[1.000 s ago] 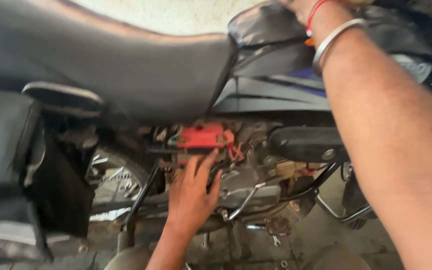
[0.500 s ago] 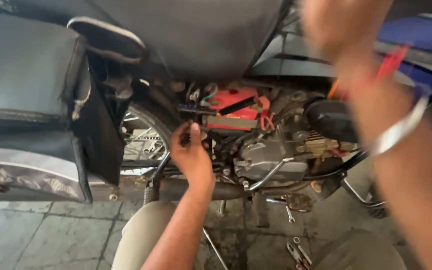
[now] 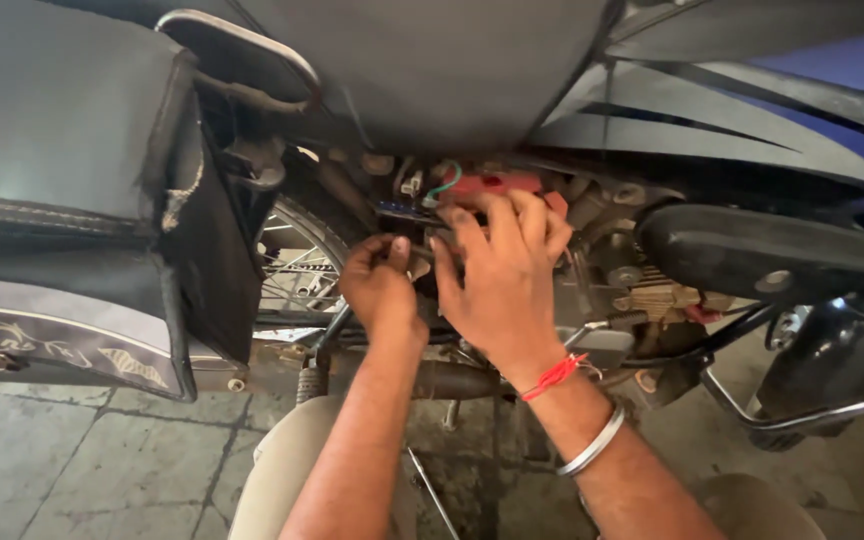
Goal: The recorder is replacing a fuse on a motorcycle.
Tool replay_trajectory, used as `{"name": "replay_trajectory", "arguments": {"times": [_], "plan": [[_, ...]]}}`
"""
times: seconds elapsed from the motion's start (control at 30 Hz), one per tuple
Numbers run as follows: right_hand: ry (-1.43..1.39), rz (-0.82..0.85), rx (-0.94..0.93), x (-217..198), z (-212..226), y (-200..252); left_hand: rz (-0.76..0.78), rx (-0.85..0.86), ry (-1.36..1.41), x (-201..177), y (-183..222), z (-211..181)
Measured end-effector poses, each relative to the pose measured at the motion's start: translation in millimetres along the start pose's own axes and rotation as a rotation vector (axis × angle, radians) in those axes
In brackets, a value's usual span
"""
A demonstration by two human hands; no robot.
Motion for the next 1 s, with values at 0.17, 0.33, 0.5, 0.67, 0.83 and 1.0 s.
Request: {"name": "replay_trajectory", "arguments": {"times": [0.17, 0.33, 0.5, 0.67, 0.83, 1.0], "plan": [[0.031, 0.036, 0.035, 14.0, -2.5, 6.8, -0.048, 0.097, -0.071, 5.9, 4.6, -6.7], [0.004, -0.018, 0.031, 20.8, -5.6, 9.7, -0.1, 0.245, -0.291, 6.7, 13.8, -18.1], [0.042, -0.019, 0.026, 24.5, -6.1, 7.7, -0.028, 0.331, -0.332, -4.3, 3.4, -9.0], [0.031, -0.012, 0.038, 21.4, -1.7, 5.8, 0.043, 0.1, -0.109, -4.6, 6.7, -9.8], [0.015, -0.078, -0.049, 21.1, 12.4, -4.0, 0.05, 0.109, -0.148, -5.7, 5.7, -7.0], [0.036, -0.031, -0.149, 35.0, 7.4, -8.5, -0.002, 0.24, -0.274, -0.8, 10.1, -8.8]]}}
Point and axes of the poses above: each hand's wrist, its own y-axis away from the middle knuckle, its own x-axis out of the palm, z = x × y, the point moved 1 cm from there along -y, towards the middle knuckle, and after that the axes turned 1 degree about -x, right-handed, at the moved point
